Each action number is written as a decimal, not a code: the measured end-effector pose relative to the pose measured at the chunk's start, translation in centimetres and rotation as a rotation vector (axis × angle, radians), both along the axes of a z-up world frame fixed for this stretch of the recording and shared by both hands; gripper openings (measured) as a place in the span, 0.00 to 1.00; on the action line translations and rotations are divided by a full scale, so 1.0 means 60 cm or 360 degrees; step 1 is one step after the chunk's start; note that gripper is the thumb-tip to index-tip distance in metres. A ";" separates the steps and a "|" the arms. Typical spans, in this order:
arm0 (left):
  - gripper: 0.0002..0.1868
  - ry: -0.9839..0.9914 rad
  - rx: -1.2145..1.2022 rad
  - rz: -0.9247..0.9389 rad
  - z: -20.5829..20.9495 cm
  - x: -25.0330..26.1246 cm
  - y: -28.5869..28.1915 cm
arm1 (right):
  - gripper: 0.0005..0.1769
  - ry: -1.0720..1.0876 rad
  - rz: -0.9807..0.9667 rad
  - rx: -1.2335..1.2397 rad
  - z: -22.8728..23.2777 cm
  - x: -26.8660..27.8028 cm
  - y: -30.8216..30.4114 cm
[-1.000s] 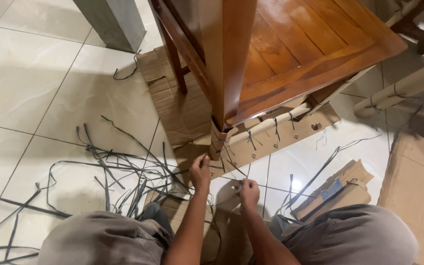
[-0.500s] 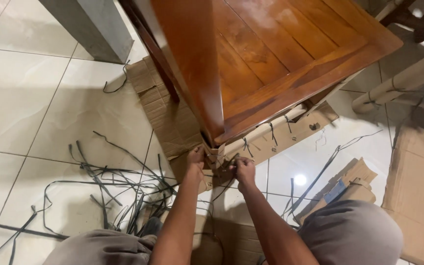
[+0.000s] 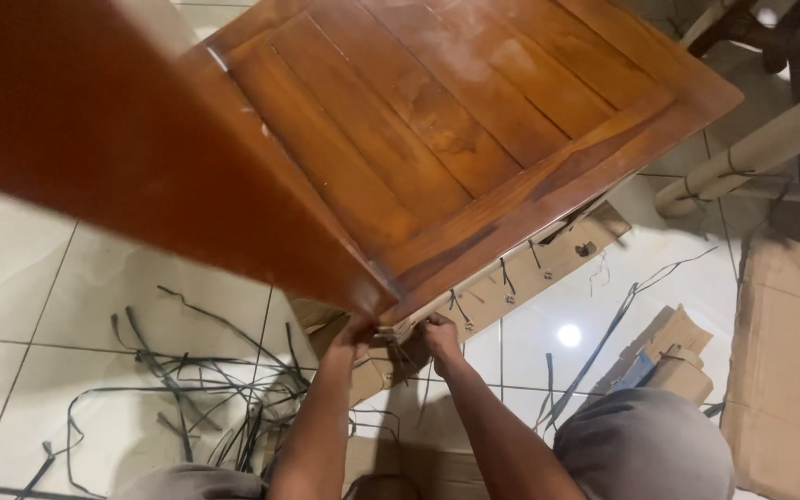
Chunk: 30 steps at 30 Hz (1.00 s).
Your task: Wrapping wooden chair legs with cardboard and securing them with plastic ties
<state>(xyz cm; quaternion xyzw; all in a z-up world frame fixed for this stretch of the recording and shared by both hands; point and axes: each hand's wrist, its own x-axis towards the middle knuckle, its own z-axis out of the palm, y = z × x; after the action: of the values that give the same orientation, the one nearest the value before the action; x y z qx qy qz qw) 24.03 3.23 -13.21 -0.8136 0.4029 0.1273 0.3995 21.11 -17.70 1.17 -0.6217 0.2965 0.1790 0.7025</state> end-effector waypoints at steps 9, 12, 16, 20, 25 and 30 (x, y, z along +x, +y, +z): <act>0.27 0.0819 -0.1342 0.1861 -0.028 -0.022 0.029 | 0.18 -0.0106 0.0411 -0.0190 0.011 -0.002 -0.020; 0.28 0.0752 -0.1515 0.2067 -0.006 -0.024 0.027 | 0.14 -0.0343 0.0490 -0.0526 -0.096 0.004 -0.021; 0.24 0.0615 -0.1363 0.1745 -0.008 -0.033 0.024 | 0.15 -0.0271 0.0552 -0.0693 -0.165 0.011 -0.015; 0.22 0.0470 -0.1226 0.1427 -0.008 -0.035 0.019 | 0.19 -0.0324 0.0577 -0.0897 -0.157 0.010 -0.012; 0.15 0.0398 -0.1771 0.1562 -0.027 -0.051 0.016 | 0.18 -0.0439 0.0558 -0.1007 -0.065 -0.008 0.003; 0.06 0.0293 -0.3604 0.2182 0.007 -0.050 0.008 | 0.14 -0.0137 0.0583 -0.0774 0.064 -0.042 -0.014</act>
<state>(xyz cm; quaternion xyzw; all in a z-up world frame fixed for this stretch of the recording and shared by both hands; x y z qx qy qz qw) 21.02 3.69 -12.77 -0.7207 -0.1782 -0.0479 -0.6682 18.60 -18.56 5.00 -0.8218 0.1835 0.2001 0.5010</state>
